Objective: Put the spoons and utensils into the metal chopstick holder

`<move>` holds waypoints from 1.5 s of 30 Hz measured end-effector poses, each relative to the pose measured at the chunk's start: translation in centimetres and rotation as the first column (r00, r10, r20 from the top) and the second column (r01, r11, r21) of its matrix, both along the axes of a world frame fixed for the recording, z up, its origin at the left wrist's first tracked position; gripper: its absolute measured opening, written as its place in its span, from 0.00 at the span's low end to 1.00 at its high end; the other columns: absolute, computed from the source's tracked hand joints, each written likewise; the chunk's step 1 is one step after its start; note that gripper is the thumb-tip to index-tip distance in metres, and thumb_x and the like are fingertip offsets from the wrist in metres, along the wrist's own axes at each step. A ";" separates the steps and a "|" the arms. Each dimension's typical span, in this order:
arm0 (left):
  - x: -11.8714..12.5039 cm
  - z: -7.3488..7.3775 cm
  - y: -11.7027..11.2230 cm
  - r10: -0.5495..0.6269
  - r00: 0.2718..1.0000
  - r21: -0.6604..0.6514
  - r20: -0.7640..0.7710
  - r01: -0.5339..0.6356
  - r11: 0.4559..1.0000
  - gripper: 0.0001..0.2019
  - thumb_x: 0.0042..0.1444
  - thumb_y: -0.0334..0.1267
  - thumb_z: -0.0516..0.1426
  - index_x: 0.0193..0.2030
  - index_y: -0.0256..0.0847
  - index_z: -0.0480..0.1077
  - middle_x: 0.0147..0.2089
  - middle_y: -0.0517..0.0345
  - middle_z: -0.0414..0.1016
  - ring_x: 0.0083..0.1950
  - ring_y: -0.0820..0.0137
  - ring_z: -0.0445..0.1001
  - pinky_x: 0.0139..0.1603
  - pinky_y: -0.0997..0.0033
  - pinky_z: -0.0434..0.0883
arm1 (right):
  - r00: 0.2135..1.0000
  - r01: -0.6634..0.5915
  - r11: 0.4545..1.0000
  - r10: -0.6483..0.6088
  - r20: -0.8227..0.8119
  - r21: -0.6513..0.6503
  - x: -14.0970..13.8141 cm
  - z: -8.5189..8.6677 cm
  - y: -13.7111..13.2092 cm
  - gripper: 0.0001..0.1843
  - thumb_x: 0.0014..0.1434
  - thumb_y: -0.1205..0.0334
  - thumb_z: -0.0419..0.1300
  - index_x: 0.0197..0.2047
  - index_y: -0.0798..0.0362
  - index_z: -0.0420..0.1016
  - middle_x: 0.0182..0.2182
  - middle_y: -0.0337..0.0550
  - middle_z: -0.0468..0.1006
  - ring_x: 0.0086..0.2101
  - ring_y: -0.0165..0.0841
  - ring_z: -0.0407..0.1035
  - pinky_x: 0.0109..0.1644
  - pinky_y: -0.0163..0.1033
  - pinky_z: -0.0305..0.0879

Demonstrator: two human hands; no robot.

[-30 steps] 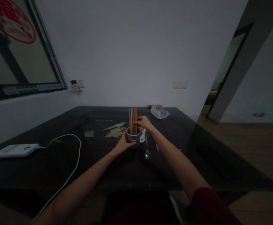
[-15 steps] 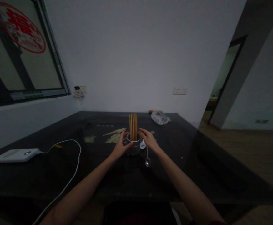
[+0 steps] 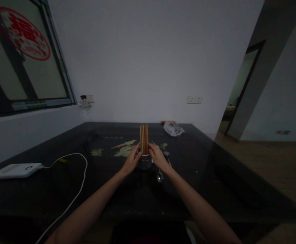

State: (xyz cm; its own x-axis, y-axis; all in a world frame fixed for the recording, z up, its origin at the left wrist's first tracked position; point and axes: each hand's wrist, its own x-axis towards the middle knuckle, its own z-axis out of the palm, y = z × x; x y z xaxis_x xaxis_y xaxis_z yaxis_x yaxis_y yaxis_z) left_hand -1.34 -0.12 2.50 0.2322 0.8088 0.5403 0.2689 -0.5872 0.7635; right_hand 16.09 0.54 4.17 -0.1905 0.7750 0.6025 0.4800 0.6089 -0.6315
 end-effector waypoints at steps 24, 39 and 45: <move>0.1 -0.1 0.6 -0.024 0.997 -0.022 0.078 0.026 0.999 0.29 0.62 0.52 0.49 0.66 0.41 0.54 0.68 0.48 0.54 0.69 0.61 0.53 0.68 0.56 0.52 | 1.000 0.013 1.000 -0.013 -0.007 -0.016 -0.1 -0.1 -0.2 0.22 0.63 0.61 0.51 0.60 0.54 0.66 0.51 0.53 0.72 0.53 0.40 0.64 0.59 0.48 0.58; 0.1 0.1 0.3 -0.015 0.997 -0.054 0.080 0.019 0.998 0.28 0.61 0.52 0.49 0.64 0.40 0.55 0.67 0.47 0.56 0.68 0.59 0.55 0.64 0.57 0.59 | 0.997 0.023 0.996 -0.029 -0.069 -0.086 0.7 0.2 0.0 0.21 0.63 0.56 0.52 0.57 0.55 0.69 0.49 0.54 0.73 0.49 0.38 0.68 0.54 0.44 0.62; 0.1 0.4 0.1 -0.023 0.995 -0.081 0.093 0.031 0.996 0.28 0.61 0.53 0.48 0.63 0.40 0.55 0.66 0.45 0.58 0.67 0.59 0.57 0.64 0.56 0.60 | 0.995 0.038 0.995 -0.047 -0.092 -0.094 1.5 1.0 0.2 0.20 0.62 0.58 0.52 0.56 0.54 0.68 0.45 0.52 0.75 0.45 0.37 0.69 0.51 0.44 0.64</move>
State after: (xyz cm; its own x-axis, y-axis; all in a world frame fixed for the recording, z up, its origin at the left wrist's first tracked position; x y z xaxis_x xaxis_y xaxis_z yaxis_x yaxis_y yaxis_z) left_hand -1.25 -0.01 2.86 0.2069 0.8455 0.4922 0.1805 -0.5274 0.8302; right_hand 17.59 0.79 5.13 -0.1017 0.8343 0.5419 0.4399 0.5263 -0.7277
